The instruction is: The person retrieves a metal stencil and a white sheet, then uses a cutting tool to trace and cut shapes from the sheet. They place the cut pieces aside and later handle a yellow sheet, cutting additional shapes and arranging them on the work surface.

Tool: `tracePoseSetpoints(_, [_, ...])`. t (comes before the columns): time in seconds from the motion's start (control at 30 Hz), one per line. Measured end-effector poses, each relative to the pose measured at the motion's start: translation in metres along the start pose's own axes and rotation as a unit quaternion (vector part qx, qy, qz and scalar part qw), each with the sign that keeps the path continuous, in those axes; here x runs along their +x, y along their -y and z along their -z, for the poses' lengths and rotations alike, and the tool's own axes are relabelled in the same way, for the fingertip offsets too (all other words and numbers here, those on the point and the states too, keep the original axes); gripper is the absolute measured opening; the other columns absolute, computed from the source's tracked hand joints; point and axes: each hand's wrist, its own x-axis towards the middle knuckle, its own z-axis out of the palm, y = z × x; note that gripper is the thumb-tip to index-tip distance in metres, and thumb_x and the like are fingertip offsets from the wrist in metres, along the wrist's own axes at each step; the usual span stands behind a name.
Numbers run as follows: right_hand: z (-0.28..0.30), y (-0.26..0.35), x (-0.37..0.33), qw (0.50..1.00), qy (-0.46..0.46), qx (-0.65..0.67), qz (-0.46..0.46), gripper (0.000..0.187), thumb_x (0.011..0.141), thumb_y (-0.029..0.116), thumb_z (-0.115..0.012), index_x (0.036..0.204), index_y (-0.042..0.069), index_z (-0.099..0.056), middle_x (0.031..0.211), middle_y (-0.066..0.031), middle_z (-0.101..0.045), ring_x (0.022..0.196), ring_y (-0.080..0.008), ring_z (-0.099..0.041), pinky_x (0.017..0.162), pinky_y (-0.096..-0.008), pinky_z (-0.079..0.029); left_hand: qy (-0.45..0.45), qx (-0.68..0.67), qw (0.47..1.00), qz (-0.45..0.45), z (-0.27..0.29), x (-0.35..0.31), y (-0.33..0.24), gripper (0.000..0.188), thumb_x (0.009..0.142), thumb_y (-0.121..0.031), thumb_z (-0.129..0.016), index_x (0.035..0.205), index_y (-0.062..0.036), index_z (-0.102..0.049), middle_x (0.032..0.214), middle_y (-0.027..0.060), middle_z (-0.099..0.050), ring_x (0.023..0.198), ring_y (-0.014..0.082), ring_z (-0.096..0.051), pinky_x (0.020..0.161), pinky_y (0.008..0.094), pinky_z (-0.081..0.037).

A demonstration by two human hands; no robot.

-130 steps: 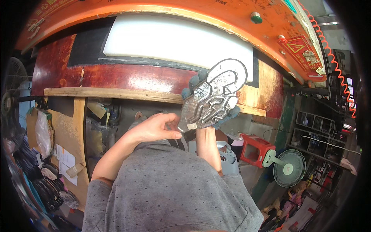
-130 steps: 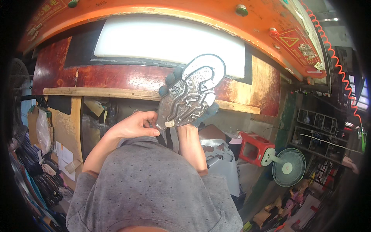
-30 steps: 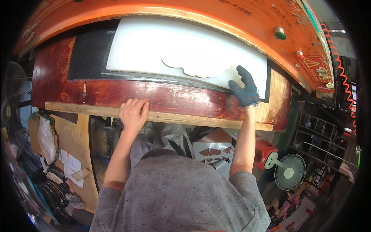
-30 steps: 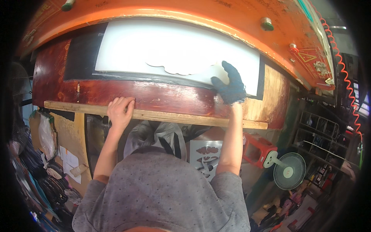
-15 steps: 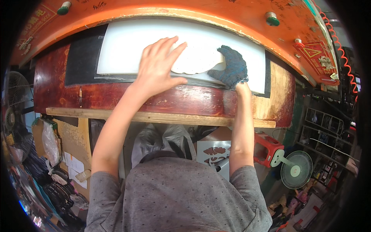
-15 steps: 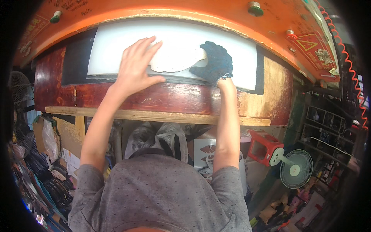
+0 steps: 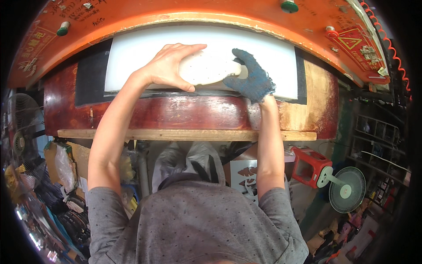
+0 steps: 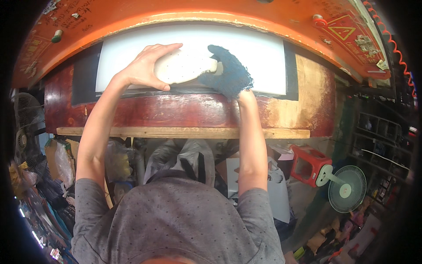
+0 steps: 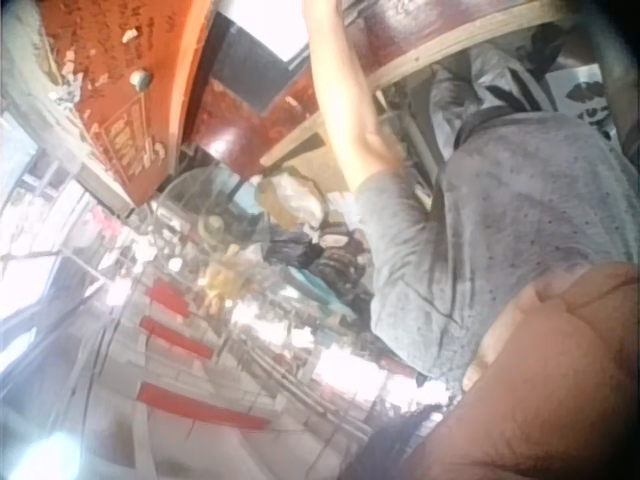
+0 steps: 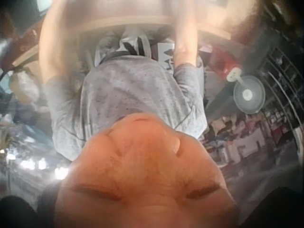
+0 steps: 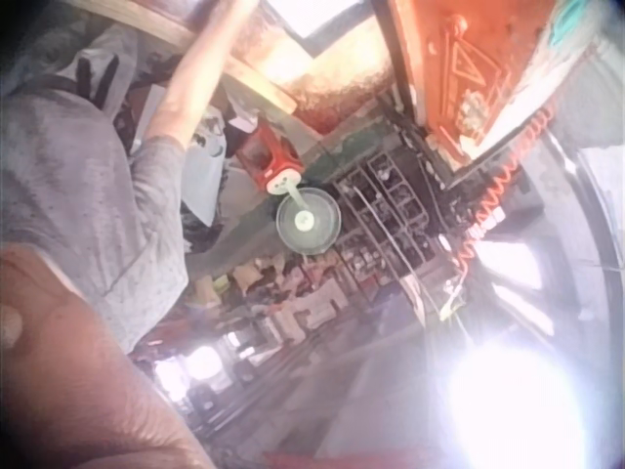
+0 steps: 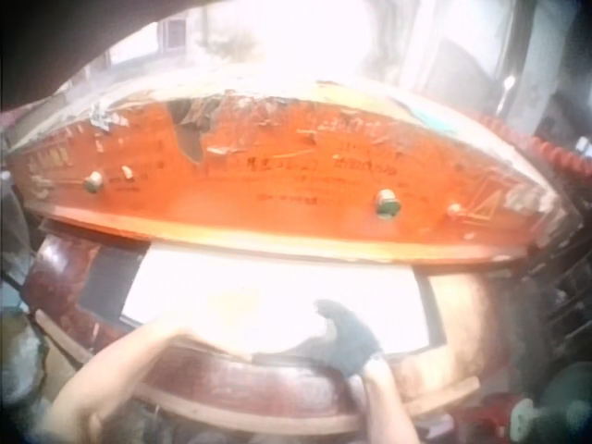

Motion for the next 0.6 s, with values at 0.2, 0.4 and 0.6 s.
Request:
tracePoseSetpoints(0.2, [0.001,0.011,-0.014,0.989,-0.013,0.136,0.062,0.089,0.064,0.019,-0.084,0.140,0.009,-0.040,0.137,-0.0108,-0.047,0.119,-0.0255,-0.050,0.101,-0.0386,-0.043,0.042,-0.177,0.983,0.037,0.013,-0.007,0.001,0.106,0.047,-0.048,-0.081,0.139,-0.0109,-0.044,0.138,0.0154,-0.046,0.127,0.0314,-0.044,0.108,0.0446,-0.033])
tracePoseSetpoints(0.4, [0.002,0.017,-0.019,0.991,-0.013,0.117,0.070,0.089,0.064,0.023,-0.085,0.140,0.007,-0.039,0.134,-0.0104,-0.047,0.119,-0.0244,-0.049,0.099,-0.0382,-0.043,0.027,-0.227,0.973,0.037,0.013,-0.007,0.003,0.108,0.046,-0.047,-0.081,0.139,-0.0078,-0.043,0.140,0.0152,-0.044,0.130,0.0306,-0.042,0.111,0.0420,-0.031])
tracePoseSetpoints(0.6, [0.002,0.019,-0.021,0.988,-0.013,0.144,0.059,0.089,0.065,0.022,-0.084,0.140,0.006,-0.038,0.133,-0.0095,-0.046,0.121,-0.0233,-0.047,0.099,-0.0378,-0.042,0.020,-0.224,0.974,0.028,0.013,-0.008,0.002,0.108,0.046,-0.046,-0.082,0.139,-0.0077,-0.043,0.141,0.0150,-0.044,0.131,0.0300,-0.041,0.111,0.0413,-0.030])
